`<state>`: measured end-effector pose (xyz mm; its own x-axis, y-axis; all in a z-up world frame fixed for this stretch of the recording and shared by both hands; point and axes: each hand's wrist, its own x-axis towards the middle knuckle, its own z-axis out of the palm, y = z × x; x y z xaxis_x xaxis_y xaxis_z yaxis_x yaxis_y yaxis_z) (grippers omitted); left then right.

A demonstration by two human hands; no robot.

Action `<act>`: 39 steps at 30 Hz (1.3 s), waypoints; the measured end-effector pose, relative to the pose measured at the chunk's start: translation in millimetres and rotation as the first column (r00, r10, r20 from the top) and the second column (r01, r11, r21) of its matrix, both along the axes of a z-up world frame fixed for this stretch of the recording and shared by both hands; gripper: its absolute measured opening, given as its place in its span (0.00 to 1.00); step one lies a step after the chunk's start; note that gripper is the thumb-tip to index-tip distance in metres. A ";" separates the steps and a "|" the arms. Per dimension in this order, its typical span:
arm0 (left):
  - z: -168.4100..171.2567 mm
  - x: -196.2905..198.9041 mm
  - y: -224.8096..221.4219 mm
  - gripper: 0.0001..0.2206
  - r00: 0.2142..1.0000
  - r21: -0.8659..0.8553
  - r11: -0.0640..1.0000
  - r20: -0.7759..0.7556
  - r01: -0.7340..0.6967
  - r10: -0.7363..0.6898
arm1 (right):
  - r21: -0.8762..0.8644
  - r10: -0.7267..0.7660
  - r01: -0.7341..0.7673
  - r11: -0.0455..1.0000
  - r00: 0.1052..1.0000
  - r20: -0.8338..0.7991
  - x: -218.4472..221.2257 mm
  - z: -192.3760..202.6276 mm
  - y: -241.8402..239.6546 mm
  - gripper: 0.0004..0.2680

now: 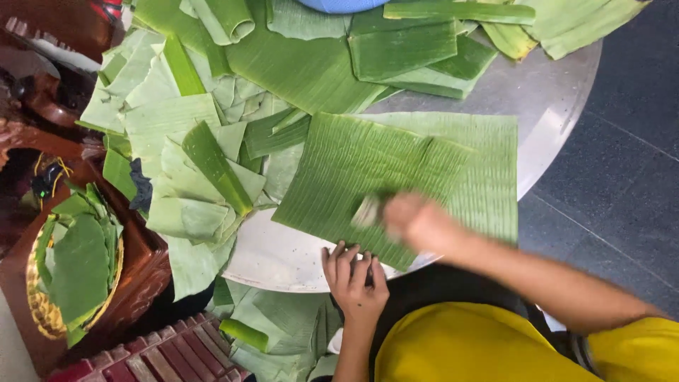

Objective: Wiping individual banana leaves with a cloth on a metal table to clean them for food preparation.

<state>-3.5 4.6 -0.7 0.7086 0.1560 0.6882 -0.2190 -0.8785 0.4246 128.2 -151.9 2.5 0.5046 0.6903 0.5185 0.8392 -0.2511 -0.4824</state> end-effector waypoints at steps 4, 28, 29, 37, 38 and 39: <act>-3.6 -2.5 3.3 0.02 1.000 -0.049 0.998 0.006 0.024 -0.024 | -0.077 -0.343 0.355 0.932 0.930 0.128 44.9 11.9 -16.7 0.05; -10.4 3.1 12.0 0.03 0.997 -0.007 0.999 0.076 -0.033 0.033 | -0.131 -0.107 0.134 0.982 0.976 0.192 101.0 -54.5 43.2 0.06; -9.2 4.2 13.0 0.04 0.997 -0.042 0.999 0.069 -0.016 0.019 | -0.200 -0.286 0.332 0.922 0.931 0.228 120.0 -54.9 28.8 0.06; -17.4 22.6 48.5 0.12 0.997 0.012 0.997 -0.018 -0.073 0.073 | -0.148 -0.235 0.302 0.942 0.905 0.356 69.2 -57.1 92.4 0.04; -29.2 22.0 51.6 0.11 0.997 0.002 0.997 -0.013 -0.072 0.072 | -0.114 -0.030 0.062 0.992 0.966 0.256 48.3 -62.6 105.7 0.05; -41.1 21.1 54.8 0.11 0.997 -0.007 0.997 -0.007 -0.071 0.071 | -0.052 0.185 -0.179 0.982 0.969 0.165 27.3 -67.6 119.1 0.06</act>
<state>17.6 59.4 -41.8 0.7003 0.2114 0.6818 -0.1531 -0.8884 0.4327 155.5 -32.8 -65.1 0.2763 0.7826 0.5578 0.9407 -0.1012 -0.3239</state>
